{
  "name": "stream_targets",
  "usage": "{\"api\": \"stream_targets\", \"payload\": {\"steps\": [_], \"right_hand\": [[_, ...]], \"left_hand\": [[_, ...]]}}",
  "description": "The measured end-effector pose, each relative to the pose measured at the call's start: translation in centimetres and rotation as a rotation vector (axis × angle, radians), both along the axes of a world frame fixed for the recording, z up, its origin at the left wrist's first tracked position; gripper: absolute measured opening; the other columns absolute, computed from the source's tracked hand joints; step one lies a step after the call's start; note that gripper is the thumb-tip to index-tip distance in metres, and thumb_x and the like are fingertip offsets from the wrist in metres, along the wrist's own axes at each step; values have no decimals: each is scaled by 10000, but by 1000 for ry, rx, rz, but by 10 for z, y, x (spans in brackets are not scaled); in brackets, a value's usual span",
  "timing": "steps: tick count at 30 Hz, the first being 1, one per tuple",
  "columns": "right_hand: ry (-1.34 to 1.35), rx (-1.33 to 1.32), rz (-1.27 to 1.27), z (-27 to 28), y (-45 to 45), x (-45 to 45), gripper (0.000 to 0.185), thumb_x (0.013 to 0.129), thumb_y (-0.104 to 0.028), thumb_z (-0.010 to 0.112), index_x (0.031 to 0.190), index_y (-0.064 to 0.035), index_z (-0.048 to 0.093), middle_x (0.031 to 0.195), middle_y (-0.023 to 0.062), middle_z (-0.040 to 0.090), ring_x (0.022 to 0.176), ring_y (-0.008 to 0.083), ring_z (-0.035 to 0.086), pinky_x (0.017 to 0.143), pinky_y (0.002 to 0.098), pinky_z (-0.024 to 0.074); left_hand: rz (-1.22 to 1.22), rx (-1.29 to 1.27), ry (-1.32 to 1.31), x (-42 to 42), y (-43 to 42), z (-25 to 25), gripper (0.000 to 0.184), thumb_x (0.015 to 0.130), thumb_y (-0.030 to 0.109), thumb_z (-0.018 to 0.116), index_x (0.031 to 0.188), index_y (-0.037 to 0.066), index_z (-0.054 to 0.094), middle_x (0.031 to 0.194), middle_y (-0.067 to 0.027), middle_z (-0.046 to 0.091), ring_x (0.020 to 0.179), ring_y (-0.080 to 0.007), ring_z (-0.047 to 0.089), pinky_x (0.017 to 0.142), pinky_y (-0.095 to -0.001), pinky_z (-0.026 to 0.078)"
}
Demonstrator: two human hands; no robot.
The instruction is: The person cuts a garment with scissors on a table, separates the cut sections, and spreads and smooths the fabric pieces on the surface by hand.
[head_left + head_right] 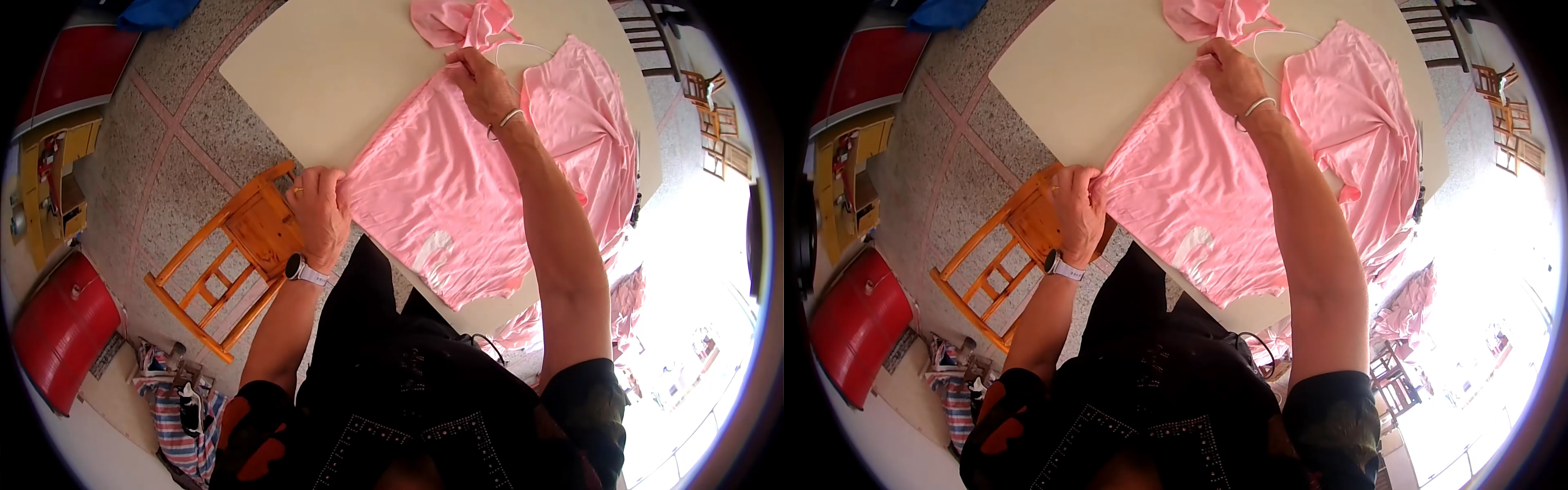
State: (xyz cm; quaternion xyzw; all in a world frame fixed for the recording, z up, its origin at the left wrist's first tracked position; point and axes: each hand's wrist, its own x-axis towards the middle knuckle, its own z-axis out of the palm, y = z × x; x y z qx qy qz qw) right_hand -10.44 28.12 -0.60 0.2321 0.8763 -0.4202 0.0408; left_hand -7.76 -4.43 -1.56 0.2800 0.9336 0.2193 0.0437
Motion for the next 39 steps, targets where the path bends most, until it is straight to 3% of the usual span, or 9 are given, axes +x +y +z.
{"api": "stream_targets", "payload": {"steps": [5,8,14,16,25,29,34,37,39], "right_hand": [[55,-48,27,-7,2,3,209,933,-186,647,1091,-52,671,906,64,705,849,171,642,796,326,498],[-6,0,30,3,-1,4,193,916,-162,667,1072,-50,690,927,56,686,833,161,615,795,308,495],[166,-3,10,-31,4,4,223,862,-119,722,1070,-41,699,1097,75,621,904,182,614,826,304,503],[168,37,-30,-30,0,1,204,840,-120,727,1025,-36,702,1074,97,628,891,226,642,820,341,520],[225,104,-6,-37,-6,-5,151,837,-149,724,962,-69,699,1049,135,631,966,300,634,858,400,513],[150,228,71,-27,-9,-8,112,865,-144,681,944,-65,673,1044,152,641,1020,339,605,884,437,493],[127,175,-50,-22,3,-12,130,894,-155,654,952,-46,614,1040,156,646,1008,354,609,864,456,493],[144,285,-43,-27,3,-15,144,901,-166,654,962,-47,599,1041,154,646,1011,358,611,857,456,494],[176,351,-31,-31,3,-16,154,905,-177,654,970,-50,595,1040,151,646,1013,358,612,855,460,492]], "left_hand": [[0,207,-10,-9,-4,2,159,883,64,688,999,120,594,1000,-60,579,969,-280,547,860,-437,364],[-14,239,-36,-9,-10,8,116,902,60,677,974,91,592,984,-76,579,945,-290,546,840,-429,387],[17,297,-115,-4,-20,-1,118,902,44,676,967,52,577,975,-111,569,920,-323,545,798,-435,445],[22,288,-151,-4,-20,2,131,902,49,684,981,42,580,977,-117,564,895,-325,551,776,-428,464],[103,320,-348,2,-20,7,187,899,79,732,1011,10,599,976,-128,550,768,-242,565,665,-348,485],[137,328,-356,2,-25,-1,167,905,62,724,993,11,591,900,-101,547,721,-181,541,657,-305,473],[301,443,-463,-6,-25,-11,158,917,64,709,957,3,568,853,-46,544,711,-122,503,650,-269,456],[407,524,-614,-18,-23,-13,160,919,64,704,954,2,561,888,-45,565,716,-114,506,652,-262,453],[355,400,-528,-26,-20,-8,144,915,42,689,989,5,572,899,-77,591,772,-171,549,697,-308,475]]}}
